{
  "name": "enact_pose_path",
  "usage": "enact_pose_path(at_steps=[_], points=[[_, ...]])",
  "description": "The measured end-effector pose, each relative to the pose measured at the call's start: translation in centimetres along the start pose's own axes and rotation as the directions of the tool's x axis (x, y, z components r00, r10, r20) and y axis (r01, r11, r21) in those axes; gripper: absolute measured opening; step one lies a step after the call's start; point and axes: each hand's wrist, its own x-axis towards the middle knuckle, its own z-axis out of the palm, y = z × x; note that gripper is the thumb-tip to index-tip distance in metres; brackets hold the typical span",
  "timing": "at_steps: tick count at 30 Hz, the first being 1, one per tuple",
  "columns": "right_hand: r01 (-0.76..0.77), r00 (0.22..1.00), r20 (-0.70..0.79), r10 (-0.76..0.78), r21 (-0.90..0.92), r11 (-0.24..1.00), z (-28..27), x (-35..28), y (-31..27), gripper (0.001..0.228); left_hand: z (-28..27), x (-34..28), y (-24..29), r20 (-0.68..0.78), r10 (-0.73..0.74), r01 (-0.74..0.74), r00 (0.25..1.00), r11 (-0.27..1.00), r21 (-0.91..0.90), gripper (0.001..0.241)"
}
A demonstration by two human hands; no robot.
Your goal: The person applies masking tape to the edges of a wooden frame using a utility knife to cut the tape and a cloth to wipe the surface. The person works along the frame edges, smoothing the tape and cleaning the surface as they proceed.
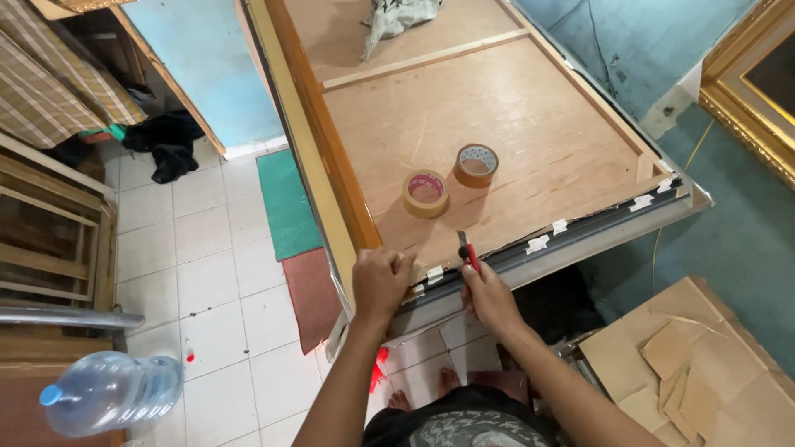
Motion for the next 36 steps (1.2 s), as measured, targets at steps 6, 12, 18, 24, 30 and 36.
enact_pose_path(at_steps=[6, 12, 18, 24, 30, 36], points=[[0.312, 0.84, -0.064, -0.539, -0.755, 0.577, -4.3, 2.6, -3.4, 0.039, 2.5, 2.5, 1.8, -0.134, 0.147, -0.152, 0.98, 0.988, -0.028, 0.008], [0.394, 0.881, 0.225, -0.416, -0.837, 0.381, -7.5, 9.7, -5.6, 0.036, 4.0, 5.3, 3.9, 0.217, 0.219, -0.256, 0.951, 0.952, 0.165, 0.06], [0.503, 0.853, 0.317, -0.414, -0.71, 0.493, -8.8, 12.8, -7.5, 0.03, 4.7, 6.3, 4.7, 0.398, 0.079, -0.229, 0.914, 0.91, 0.346, 0.072], [0.362, 0.907, 0.175, -0.383, -0.789, 0.497, -7.5, 16.4, -7.2, 0.026, 4.2, 6.7, 6.5, 0.41, -0.031, -0.129, 0.912, 0.925, 0.357, 0.068], [0.315, 0.949, 0.071, -0.306, -0.207, 0.926, -7.6, 13.5, -7.1, 0.033, 5.3, 5.2, 8.1, 0.127, -0.299, 0.322, 0.946, 0.813, -0.485, 0.07], [-0.577, 0.745, 0.657, -0.114, 0.721, 0.383, -5.0, 7.6, -2.7, 0.044, 5.7, 4.4, 7.5, 0.407, -0.118, 0.423, 0.906, 0.296, -0.856, 0.035]])
